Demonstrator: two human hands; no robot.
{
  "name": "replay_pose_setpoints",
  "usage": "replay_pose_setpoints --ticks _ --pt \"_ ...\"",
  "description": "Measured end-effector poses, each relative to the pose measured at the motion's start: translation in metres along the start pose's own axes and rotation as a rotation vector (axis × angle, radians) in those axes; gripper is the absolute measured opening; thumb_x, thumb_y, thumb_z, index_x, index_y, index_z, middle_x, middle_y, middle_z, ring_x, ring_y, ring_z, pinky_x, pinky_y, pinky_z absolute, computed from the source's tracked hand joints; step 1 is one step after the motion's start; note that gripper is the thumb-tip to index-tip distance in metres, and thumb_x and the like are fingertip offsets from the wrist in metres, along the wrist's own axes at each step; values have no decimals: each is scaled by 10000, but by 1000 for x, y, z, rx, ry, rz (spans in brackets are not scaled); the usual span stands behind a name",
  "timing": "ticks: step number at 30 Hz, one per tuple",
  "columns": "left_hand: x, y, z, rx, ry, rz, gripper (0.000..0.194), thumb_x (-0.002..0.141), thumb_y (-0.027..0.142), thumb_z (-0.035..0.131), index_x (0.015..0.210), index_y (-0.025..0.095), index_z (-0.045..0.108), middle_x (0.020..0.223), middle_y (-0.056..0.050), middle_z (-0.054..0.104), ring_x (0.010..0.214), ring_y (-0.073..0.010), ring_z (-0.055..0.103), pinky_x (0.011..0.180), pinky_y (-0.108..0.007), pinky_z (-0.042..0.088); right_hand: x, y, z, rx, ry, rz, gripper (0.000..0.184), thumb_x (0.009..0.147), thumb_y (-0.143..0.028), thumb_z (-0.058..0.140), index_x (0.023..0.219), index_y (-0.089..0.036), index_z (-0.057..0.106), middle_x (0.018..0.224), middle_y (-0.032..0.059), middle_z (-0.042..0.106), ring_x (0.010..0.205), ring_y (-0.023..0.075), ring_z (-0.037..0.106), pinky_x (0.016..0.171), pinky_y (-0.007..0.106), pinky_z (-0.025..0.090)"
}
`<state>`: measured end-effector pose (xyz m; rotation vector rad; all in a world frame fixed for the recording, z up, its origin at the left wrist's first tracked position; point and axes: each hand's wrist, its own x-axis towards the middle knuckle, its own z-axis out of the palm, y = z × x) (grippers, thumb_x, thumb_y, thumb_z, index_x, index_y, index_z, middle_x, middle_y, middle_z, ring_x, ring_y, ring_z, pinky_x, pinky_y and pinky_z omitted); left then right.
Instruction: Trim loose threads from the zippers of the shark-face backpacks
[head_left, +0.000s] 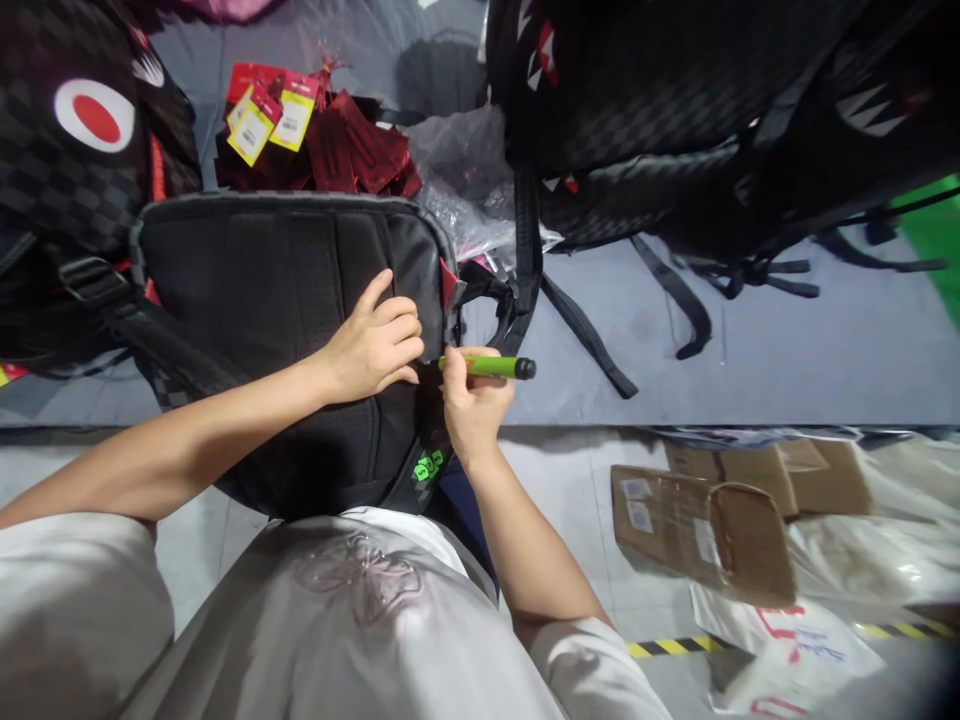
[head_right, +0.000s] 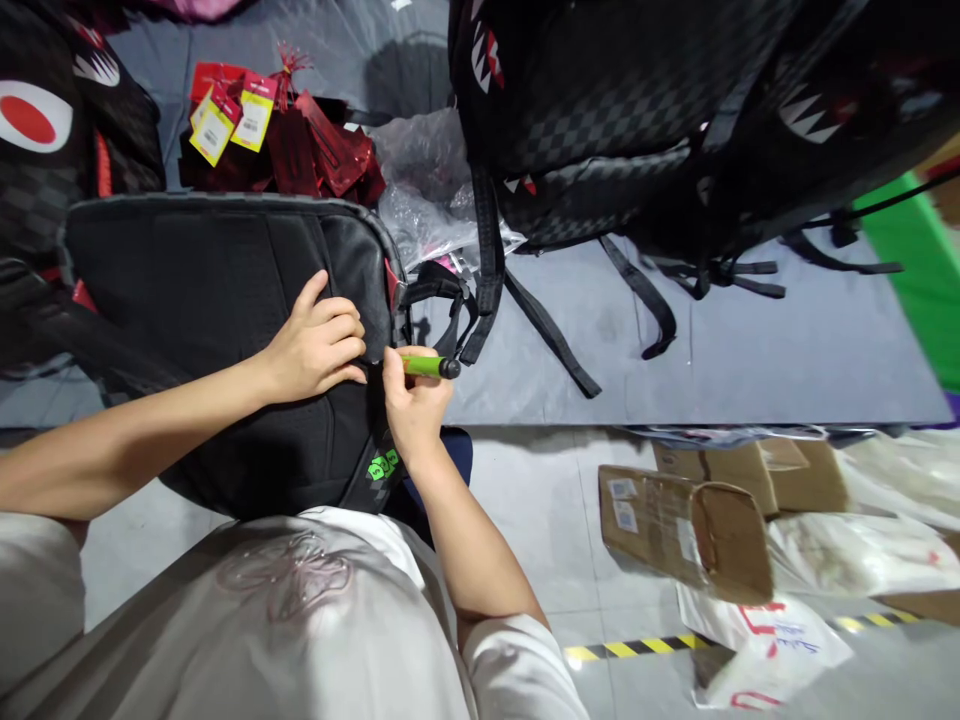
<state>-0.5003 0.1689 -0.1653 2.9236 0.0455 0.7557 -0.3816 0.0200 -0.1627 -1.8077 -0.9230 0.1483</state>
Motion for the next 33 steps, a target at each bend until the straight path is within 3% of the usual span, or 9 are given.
replay_pose_setpoints --ticks 10,17,26,30,33 --pt "0 0 -1 40 -27 0 271 956 443 541 876 223 677 960 -28 662 1111 -231 570 1235 -615 226 4 -1 2 -4 -24 36 285 933 -446 585 824 -184 613 678 -14 630 527 117 579 505 246 487" --pt "-1 0 0 57 42 35 297 927 480 597 876 194 664 945 -38 659 1085 -237 576 1218 -625 261 6 -3 1 -30 -40 34 279 934 -432 581 807 -185 610 680 -14 628 519 115 573 497 244 480" --pt "-1 2 -1 47 -46 -13 250 933 448 597 891 211 663 977 -30 668 1108 -227 567 1233 -599 242 5 -4 2 -6 -52 46 283 929 -437 582 805 -184 617 691 -2 641 539 126 589 521 251 496" --pt "4 4 -11 135 -16 24 301 903 490 632 867 192 652 938 -38 678 1052 -245 583 1197 -618 274 5 -2 0 4 -38 22 286 928 -440 582 805 -184 618 678 -6 635 551 128 593 531 250 494" --pt "20 2 -29 198 -151 64 322 791 466 769 821 166 654 844 -46 682 942 -256 615 1089 -555 404 1 -1 -6 25 -33 11 279 924 -417 590 766 -188 598 589 -33 580 498 119 561 494 240 473"
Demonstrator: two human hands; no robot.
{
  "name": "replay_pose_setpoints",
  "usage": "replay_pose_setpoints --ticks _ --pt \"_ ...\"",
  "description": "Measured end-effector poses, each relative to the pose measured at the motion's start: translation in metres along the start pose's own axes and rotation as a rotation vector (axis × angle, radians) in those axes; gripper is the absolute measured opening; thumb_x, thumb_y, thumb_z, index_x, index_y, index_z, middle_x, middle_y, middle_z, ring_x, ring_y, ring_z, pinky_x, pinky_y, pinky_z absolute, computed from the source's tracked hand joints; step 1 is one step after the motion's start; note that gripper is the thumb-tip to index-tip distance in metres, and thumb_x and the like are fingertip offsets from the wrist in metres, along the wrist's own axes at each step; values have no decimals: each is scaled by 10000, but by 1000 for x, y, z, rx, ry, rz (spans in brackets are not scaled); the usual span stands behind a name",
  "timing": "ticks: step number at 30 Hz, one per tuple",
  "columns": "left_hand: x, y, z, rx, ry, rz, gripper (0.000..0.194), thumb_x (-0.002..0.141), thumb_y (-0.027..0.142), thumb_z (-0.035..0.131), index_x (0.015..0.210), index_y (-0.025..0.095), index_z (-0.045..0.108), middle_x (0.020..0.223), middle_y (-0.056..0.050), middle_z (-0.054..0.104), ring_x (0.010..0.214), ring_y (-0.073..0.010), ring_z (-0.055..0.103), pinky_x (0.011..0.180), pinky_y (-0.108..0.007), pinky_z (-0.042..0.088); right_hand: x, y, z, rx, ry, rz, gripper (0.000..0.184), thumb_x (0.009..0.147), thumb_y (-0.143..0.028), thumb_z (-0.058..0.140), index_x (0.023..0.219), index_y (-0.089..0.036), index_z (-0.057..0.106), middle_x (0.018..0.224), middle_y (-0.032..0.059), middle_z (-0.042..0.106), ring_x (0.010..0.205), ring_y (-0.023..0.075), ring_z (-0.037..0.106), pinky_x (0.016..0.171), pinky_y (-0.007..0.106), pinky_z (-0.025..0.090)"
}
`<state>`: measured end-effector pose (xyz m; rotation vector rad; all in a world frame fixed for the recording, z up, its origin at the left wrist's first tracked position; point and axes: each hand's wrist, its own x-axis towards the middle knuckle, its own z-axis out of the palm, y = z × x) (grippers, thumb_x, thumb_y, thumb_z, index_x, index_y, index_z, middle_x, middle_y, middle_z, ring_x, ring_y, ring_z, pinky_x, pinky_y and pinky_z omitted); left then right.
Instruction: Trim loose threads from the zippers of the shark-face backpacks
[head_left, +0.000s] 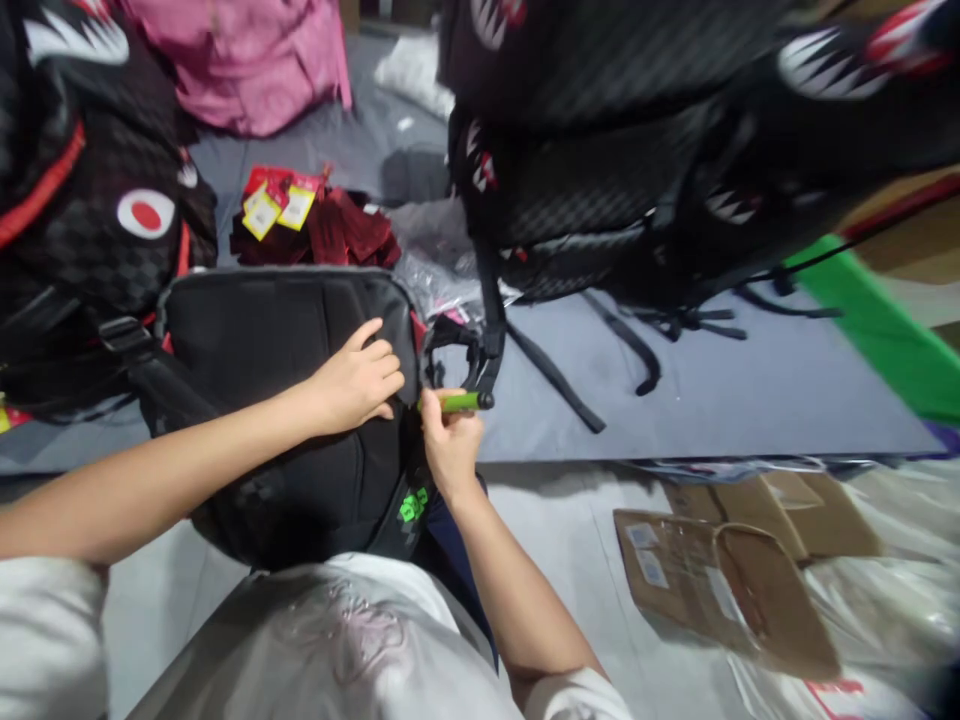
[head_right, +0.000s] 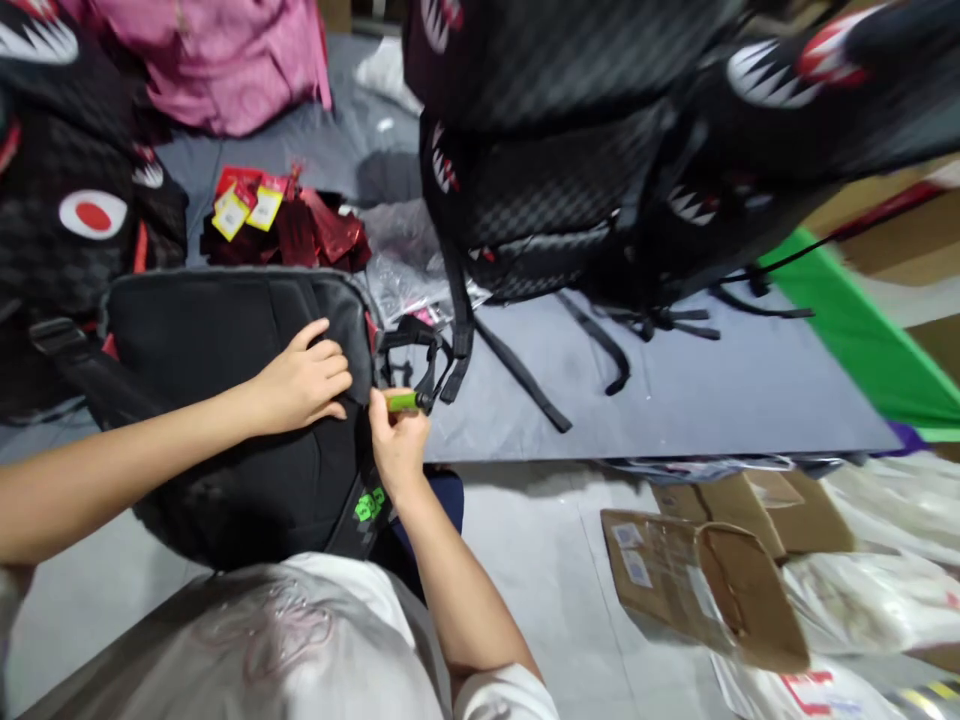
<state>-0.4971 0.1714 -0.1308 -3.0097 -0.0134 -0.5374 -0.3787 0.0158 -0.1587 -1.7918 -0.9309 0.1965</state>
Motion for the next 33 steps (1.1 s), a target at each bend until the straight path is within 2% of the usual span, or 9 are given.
replay_pose_setpoints --ticks 5,9,14,16,19,23,26,30,33 --pt "14 -6 -45 40 -247 50 301 742 414 812 746 167 639 756 -46 690 790 -238 635 785 -407 452 -21 -6 -13 223 -4 -74 259 946 -380 594 1108 -183 634 899 53 730 647 162 704 608 296 596" --pt "-2 23 -110 116 -38 -16 229 809 360 733 749 192 591 749 -29 665 749 -214 616 749 -400 401 -36 -40 -29 119 73 -432 287 977 -275 563 1260 -243 601 1066 73 755 973 219 734 894 404 594" --pt "-24 76 -185 189 151 -157 272 933 447 558 790 217 588 726 -32 639 707 -217 592 699 -409 371 -23 -98 -81 -72 14 -754 284 994 -360 521 1254 -292 614 1109 60 754 1025 241 717 966 496 546" --pt "-27 93 -178 150 185 -255 306 927 490 579 811 208 604 746 -41 652 728 -229 600 682 -404 366 -12 -100 -97 -133 -87 -844 288 984 -356 541 1253 -302 628 1132 51 753 1036 241 716 977 499 536" --pt "-18 107 -126 41 110 -391 274 876 450 687 862 179 646 806 -56 694 801 -252 634 692 -396 386 -1 -68 -101 -200 -153 -984 283 964 -278 587 1241 -280 643 1106 50 766 973 215 733 927 435 554" --pt "1 95 -64 -137 -142 -291 148 908 272 659 1003 161 682 961 -61 741 955 -229 666 847 -371 430 -4 -9 -88 -230 -94 -844 326 972 -189 554 1291 -233 604 1079 81 765 955 211 732 868 399 569" --pt "2 69 -69 -145 -148 -191 173 963 239 549 1032 179 696 1019 -64 744 977 -220 661 888 -368 435 -10 7 -74 -178 6 -790 425 941 -155 595 1349 -268 553 1118 75 756 1014 226 714 926 428 539" --pt "6 30 -93 -45 -6 -304 469 920 283 624 1373 189 549 1438 -138 557 1324 -303 480 1055 -446 363 -12 -1 -54 -144 46 -804 466 911 -127 627 1346 -275 547 1063 63 765 976 227 712 930 431 493" --pt "26 10 -84 -83 -235 -324 841 826 383 746 1533 175 341 1470 -163 512 1326 -330 471 1059 -452 366 -17 -6 -43 -144 56 -762 411 912 -136 616 1301 -260 568 979 51 764 902 215 710 888 413 490"
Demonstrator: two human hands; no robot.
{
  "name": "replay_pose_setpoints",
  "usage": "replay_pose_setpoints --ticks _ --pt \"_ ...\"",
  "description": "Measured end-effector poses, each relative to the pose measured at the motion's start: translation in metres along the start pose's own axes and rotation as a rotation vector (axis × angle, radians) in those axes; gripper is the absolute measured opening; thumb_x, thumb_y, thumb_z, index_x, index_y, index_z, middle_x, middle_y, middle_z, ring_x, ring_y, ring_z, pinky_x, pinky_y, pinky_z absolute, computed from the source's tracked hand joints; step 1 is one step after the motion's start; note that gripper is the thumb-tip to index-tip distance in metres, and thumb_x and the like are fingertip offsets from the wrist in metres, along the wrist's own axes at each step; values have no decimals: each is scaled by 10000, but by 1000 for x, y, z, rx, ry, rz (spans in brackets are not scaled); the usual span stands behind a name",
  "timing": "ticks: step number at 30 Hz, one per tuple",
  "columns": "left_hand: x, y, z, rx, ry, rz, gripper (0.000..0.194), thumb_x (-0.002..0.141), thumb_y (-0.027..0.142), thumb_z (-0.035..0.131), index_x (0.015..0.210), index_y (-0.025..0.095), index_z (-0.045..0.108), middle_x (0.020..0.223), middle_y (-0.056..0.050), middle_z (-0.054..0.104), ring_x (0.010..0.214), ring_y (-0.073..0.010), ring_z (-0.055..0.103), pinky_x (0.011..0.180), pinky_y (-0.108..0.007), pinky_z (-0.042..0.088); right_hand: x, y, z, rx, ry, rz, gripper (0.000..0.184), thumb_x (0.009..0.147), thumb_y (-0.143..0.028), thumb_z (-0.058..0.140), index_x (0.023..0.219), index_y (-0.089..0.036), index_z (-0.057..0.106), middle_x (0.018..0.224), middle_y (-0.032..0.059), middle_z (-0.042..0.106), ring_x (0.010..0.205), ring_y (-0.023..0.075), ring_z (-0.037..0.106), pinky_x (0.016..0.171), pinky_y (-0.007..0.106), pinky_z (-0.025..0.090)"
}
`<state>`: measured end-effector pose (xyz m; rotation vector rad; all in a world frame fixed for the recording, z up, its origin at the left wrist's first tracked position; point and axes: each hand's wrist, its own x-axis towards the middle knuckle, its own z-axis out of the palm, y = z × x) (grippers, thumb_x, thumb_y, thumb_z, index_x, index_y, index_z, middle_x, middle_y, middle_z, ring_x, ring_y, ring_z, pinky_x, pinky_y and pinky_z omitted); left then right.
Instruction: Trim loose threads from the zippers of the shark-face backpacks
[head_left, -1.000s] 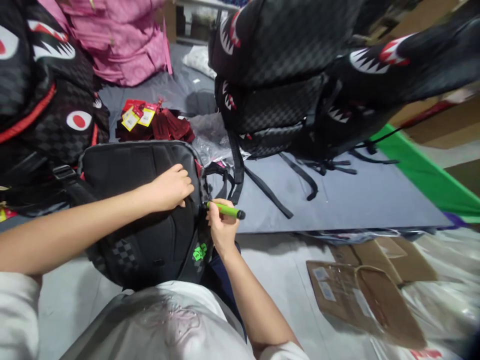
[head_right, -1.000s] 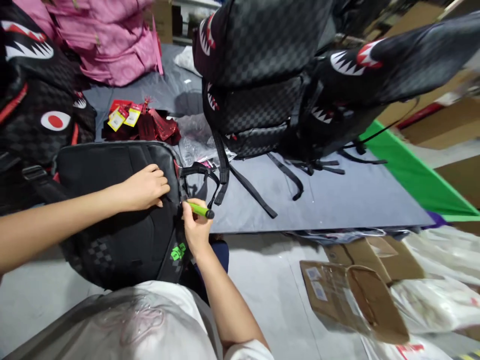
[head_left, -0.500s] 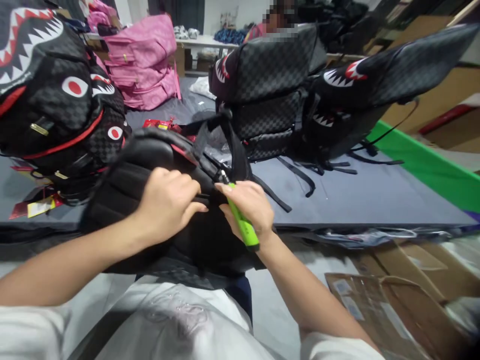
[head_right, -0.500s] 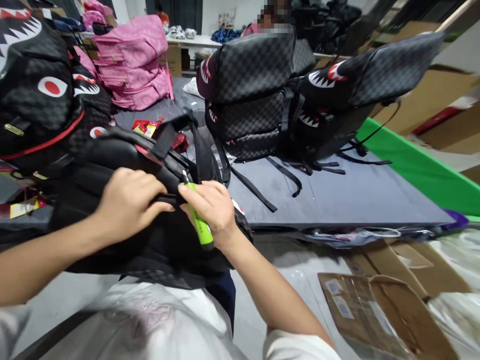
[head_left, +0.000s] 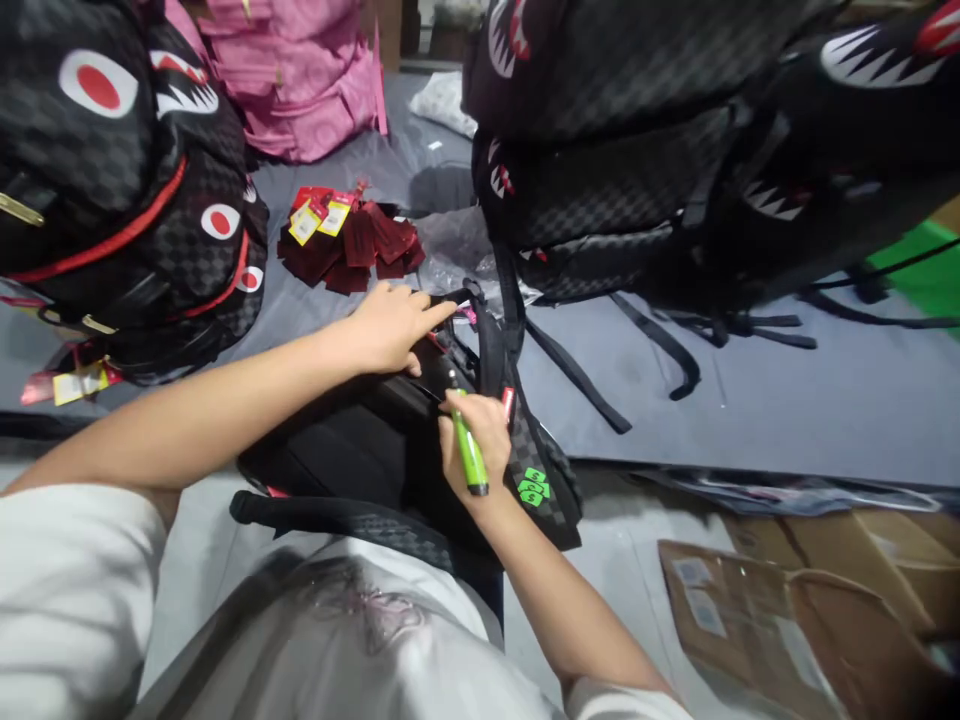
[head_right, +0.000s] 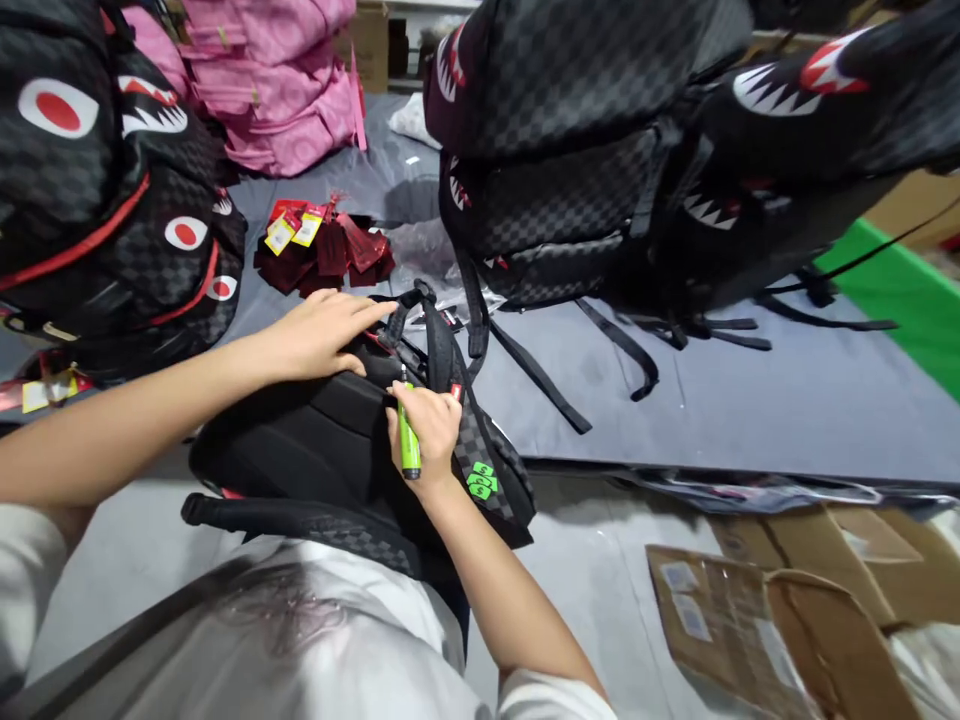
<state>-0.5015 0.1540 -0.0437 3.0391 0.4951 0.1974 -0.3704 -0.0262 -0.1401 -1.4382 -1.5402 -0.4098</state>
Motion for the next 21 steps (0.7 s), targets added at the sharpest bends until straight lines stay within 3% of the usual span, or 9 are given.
replay_pose_setpoints --ticks 3,5,7,9,13,15,18,21 --pt "29 -3 18 67 -160 -25 842 793 462 763 1505 204 396 1346 -147 596 1199 -350 551 961 -431 417 -8 -5 2 57 -72 32 325 917 -157 593 1231 -242 600 974 69 741 884 218 689 842 404 516" --pt "40 -3 28 95 -159 -18 817 803 465 748 1497 201 407 1321 -148 602 1173 -342 556 934 -406 422 -12 -4 0 94 -135 42 306 917 -154 586 1212 -235 606 982 76 732 894 223 675 835 404 526" --pt "41 -3 34 83 -136 27 893 816 478 727 1550 193 306 1373 -152 569 1209 -325 532 969 -393 404 -12 1 -4 117 -184 59 325 918 -172 597 1237 -236 597 994 79 728 917 231 667 850 417 525" --pt "37 -1 36 68 -120 60 1081 785 543 736 1602 184 125 1477 -176 478 1298 -333 468 1053 -424 354 -9 6 -8 156 -216 82 351 931 -272 605 1279 -236 579 1018 90 721 947 252 662 863 444 526" --pt "30 8 37 161 -200 50 1366 653 583 827 1604 220 -83 1652 -223 151 1488 -441 184 1158 -644 132 -4 11 -12 264 -249 187 441 984 -506 459 1308 -227 565 998 103 715 940 274 672 838 468 538" --pt "32 11 41 194 -238 33 1376 649 540 846 1601 241 -102 1670 -217 64 1502 -452 136 1150 -678 121 -4 11 -10 293 -244 301 448 993 -489 438 1345 -222 515 986 97 726 916 261 694 812 442 555" --pt "36 11 48 182 -225 15 1301 709 502 816 1605 208 -80 1650 -235 145 1456 -417 263 1139 -603 237 -2 14 -11 323 -264 453 394 973 -366 527 1338 -232 463 989 73 745 876 228 726 757 375 581" --pt "37 11 52 172 -185 28 1169 781 476 757 1611 163 -4 1613 -231 255 1402 -395 336 1131 -556 263 7 21 -21 273 -354 411 282 928 -261 617 1207 -241 574 1014 60 753 874 209 730 779 350 584"
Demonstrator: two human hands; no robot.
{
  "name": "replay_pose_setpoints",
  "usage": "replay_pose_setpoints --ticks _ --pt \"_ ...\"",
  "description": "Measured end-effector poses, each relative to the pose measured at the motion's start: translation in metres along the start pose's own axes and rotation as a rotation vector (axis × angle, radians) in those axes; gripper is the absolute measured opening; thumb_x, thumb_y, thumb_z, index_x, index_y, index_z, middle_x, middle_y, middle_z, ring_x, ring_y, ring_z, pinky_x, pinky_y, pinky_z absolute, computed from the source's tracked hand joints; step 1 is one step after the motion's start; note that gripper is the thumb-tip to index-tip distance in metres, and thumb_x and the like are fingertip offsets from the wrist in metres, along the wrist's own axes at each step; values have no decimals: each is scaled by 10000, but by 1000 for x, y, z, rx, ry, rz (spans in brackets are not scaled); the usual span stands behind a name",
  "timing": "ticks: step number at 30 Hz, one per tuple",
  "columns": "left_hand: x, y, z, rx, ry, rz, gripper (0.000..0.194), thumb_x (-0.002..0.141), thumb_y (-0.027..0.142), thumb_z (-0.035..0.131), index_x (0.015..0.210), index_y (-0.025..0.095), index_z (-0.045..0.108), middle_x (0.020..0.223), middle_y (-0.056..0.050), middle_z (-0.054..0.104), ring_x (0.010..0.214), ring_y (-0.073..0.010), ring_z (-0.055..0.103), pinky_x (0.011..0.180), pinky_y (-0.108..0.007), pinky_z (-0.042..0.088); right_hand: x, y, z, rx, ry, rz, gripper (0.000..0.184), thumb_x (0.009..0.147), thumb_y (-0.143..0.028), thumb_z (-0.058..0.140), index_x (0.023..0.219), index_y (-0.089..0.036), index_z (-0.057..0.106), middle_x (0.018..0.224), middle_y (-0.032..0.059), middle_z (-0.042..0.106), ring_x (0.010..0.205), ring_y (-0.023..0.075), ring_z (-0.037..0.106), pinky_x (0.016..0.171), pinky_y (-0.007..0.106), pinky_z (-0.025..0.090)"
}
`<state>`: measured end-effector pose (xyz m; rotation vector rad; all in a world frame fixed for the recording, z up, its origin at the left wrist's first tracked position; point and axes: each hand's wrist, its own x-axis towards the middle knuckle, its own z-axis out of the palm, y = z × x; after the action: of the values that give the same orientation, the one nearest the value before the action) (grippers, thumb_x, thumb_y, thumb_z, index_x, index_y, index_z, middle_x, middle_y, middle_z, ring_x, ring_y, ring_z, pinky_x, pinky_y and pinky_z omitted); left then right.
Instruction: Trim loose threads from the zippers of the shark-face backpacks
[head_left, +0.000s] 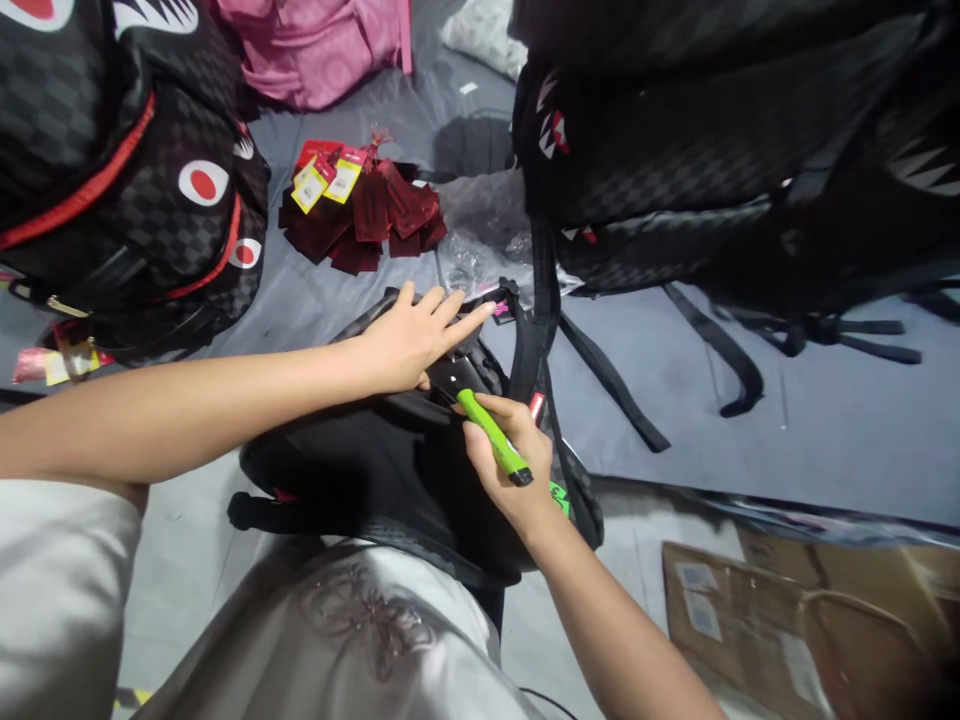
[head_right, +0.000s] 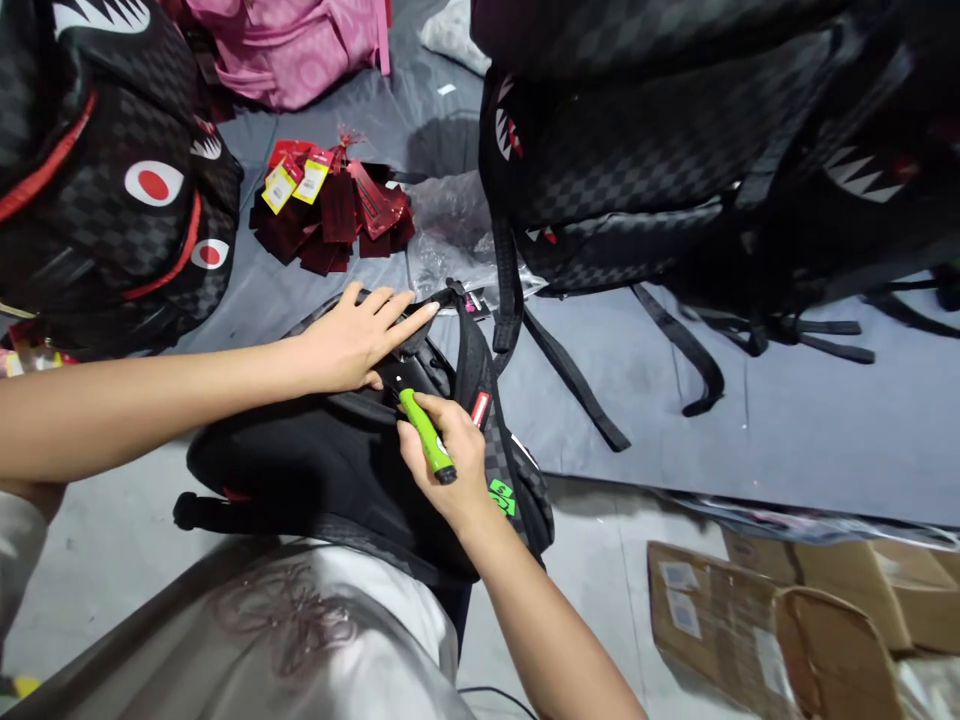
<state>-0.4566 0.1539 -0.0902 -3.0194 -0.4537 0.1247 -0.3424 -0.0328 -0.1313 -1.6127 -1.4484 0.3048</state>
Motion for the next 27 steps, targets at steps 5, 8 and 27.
replay_pose_setpoints --ticks 5,8,27 --pt "1 0 2 -3 22 -6 1048 833 447 713 1609 146 77 1589 -204 315 1363 -381 371 1111 -544 287 23 -9 -27 -79 -205 7 212 914 -258 670 1123 -237 700 1077 58 760 959 206 711 873 356 570" --pt "4 0 2 -20 12 -35 994 850 438 695 1604 142 119 1575 -183 348 1352 -363 383 1109 -512 295 38 -14 -28 -34 -331 102 224 927 -315 652 1119 -228 727 1102 66 755 1016 221 710 912 361 569" --pt "13 -6 0 -141 -82 -34 1100 788 334 762 1609 191 44 1645 -200 196 1432 -393 300 1153 -540 240 44 -12 -26 -218 -449 115 258 944 -250 586 1162 -189 709 1112 81 758 978 222 731 882 350 587"
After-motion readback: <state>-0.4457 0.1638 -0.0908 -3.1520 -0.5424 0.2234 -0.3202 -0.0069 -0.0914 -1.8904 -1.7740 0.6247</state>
